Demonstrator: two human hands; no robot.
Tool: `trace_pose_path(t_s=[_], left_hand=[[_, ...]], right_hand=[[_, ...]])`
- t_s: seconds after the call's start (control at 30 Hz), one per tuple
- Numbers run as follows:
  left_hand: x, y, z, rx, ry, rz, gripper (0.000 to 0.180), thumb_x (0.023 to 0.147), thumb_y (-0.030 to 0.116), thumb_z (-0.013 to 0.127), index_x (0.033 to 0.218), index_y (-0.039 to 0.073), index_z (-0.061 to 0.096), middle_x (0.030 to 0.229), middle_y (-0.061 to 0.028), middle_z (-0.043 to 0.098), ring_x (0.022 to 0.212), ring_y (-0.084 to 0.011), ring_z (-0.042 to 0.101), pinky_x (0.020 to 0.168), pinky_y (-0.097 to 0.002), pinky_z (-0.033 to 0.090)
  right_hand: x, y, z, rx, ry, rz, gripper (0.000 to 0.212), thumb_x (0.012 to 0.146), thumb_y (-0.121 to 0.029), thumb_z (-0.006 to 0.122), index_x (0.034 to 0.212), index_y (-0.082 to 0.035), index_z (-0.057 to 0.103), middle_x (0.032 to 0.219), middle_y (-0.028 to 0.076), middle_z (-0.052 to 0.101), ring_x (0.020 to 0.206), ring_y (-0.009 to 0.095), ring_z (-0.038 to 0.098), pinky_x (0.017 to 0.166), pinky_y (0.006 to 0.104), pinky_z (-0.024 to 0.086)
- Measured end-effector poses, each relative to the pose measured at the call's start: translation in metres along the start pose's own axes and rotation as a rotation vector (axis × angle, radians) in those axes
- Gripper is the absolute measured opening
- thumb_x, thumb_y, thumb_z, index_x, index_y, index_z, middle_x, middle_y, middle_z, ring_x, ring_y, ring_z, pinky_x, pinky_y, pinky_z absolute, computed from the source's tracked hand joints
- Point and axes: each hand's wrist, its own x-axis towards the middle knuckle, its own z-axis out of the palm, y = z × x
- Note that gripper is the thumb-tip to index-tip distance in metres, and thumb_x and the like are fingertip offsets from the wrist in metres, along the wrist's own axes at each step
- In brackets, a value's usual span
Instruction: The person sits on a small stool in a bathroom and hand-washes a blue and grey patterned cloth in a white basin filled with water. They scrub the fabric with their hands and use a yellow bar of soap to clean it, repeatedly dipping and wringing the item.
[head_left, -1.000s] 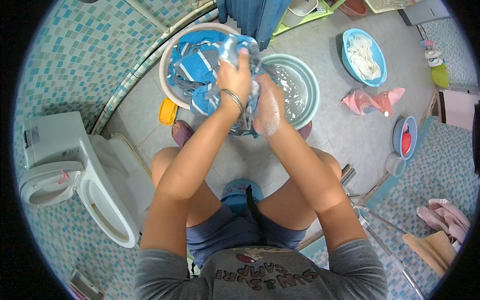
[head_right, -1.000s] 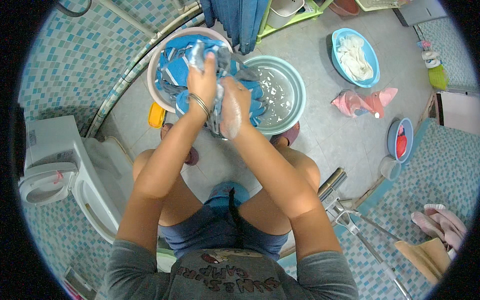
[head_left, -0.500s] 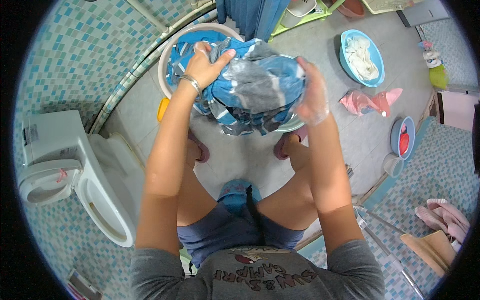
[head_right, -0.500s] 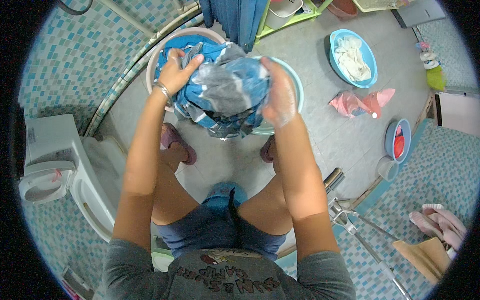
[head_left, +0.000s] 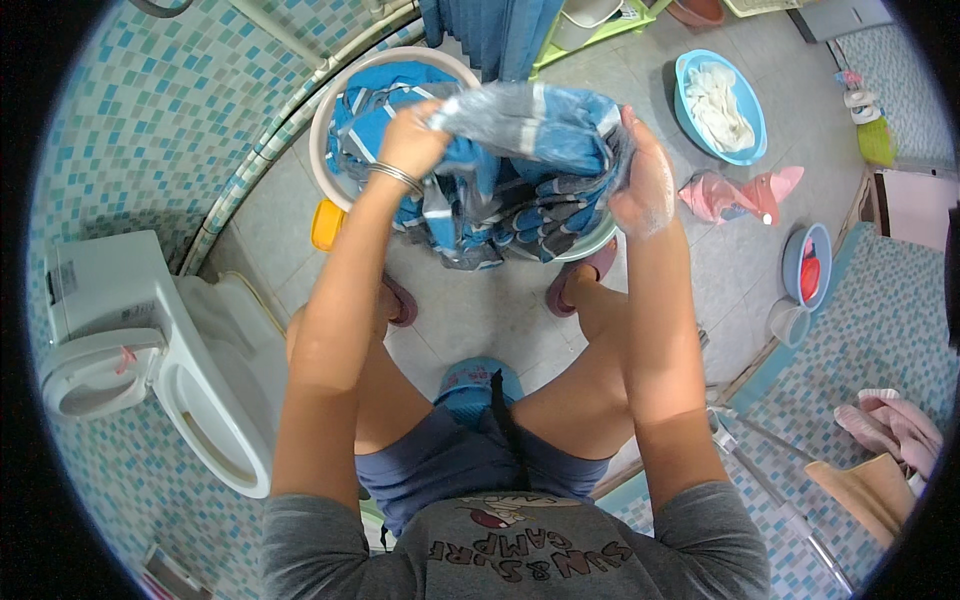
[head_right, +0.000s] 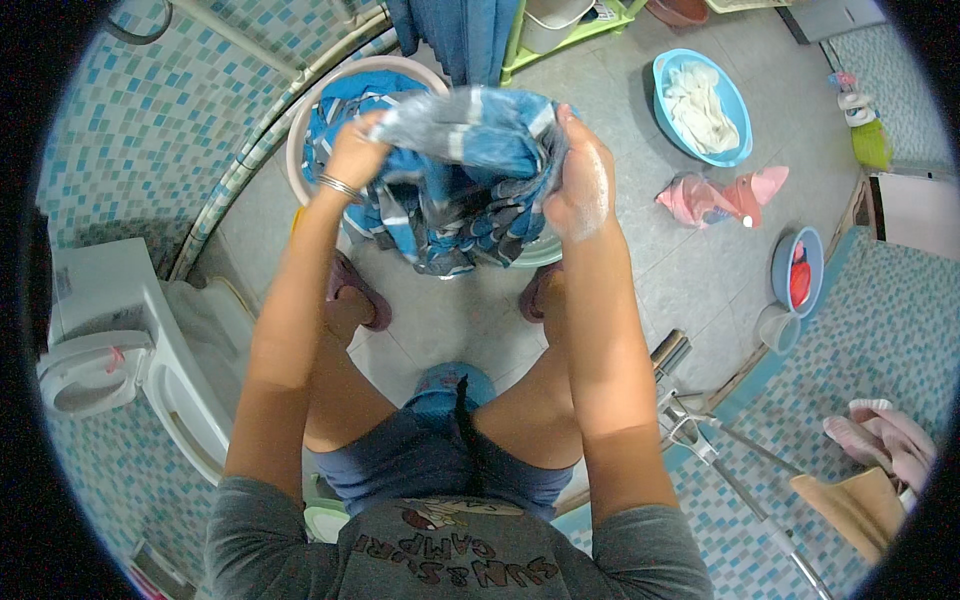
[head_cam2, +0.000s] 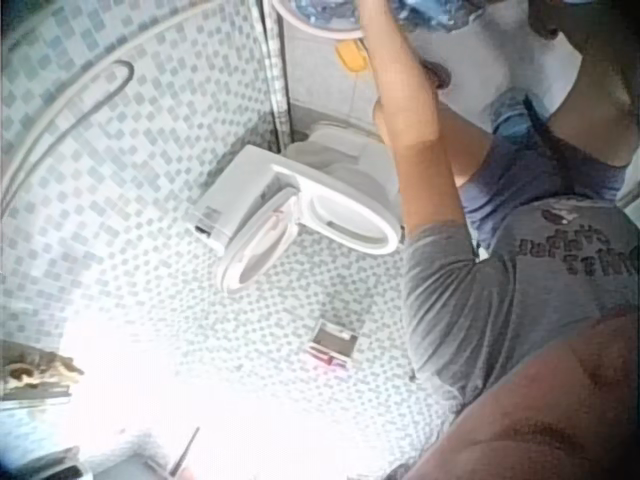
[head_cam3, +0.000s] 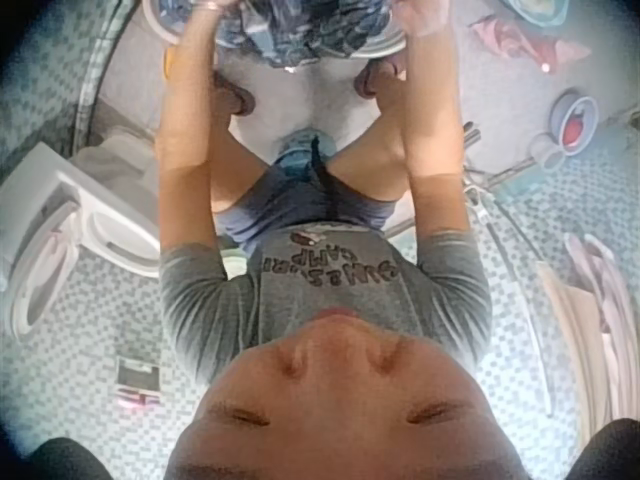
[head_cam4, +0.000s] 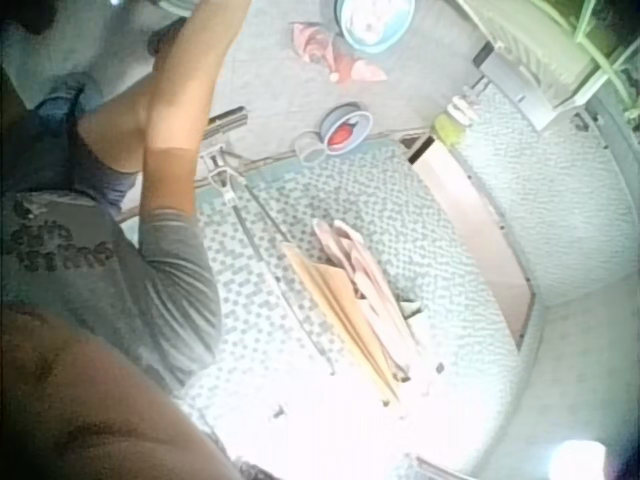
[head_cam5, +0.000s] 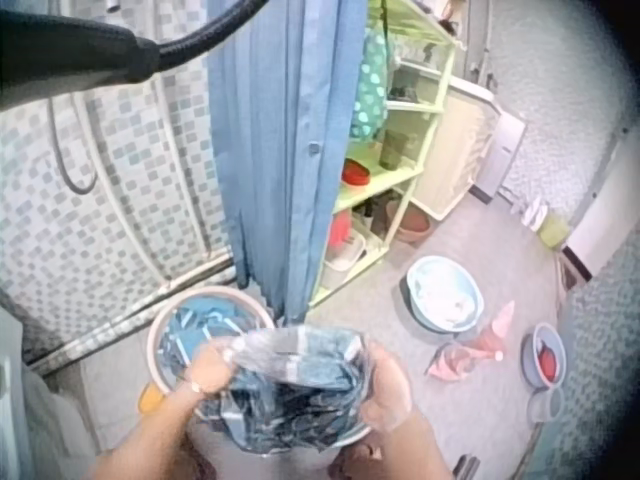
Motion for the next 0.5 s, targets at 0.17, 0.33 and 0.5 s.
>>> trace_pose_path(t_s=[0.17,0.33,0.5], left_hand=[[-0.031,0.029,0.01,-0.942,-0.178,-0.064,0.032,0.081,0.017,0.056,0.109,0.002,0.06,0.097,-0.0086,0.064,0.088,-0.0155,0.059,0.082,-0.0281,0.046],[-0.064,0.051,0.075,0.066,0.38,0.481,0.057,0.067,0.008,0.061,0.122,-0.001,0.045,0.107,-0.0216,0.057,0.098,-0.0337,0.057,0.089,-0.0375,0.044],[-0.03,0.056,0.037,-0.401,0.414,0.161,0.046,0.07,0.007,0.06,0.116,0.006,0.054,0.099,-0.0214,0.06,0.089,-0.0367,0.059,0.079,-0.0371,0.048]], right_hand=[[0.018,0.03,0.001,0.023,0.191,-0.015,0.031,0.094,-0.029,0.045,0.101,-0.001,0.057,0.1,0.013,0.061,0.091,0.025,0.06,0.085,0.0387,0.047],[0.017,0.089,0.009,0.087,0.081,0.092,0.033,0.091,-0.031,0.047,0.101,-0.002,0.058,0.1,0.011,0.061,0.094,0.022,0.058,0.085,0.0346,0.046],[-0.002,0.104,0.032,-0.111,0.069,0.123,0.037,0.089,-0.034,0.051,0.112,-0.004,0.055,0.107,0.008,0.058,0.098,0.02,0.057,0.084,0.0342,0.046]])
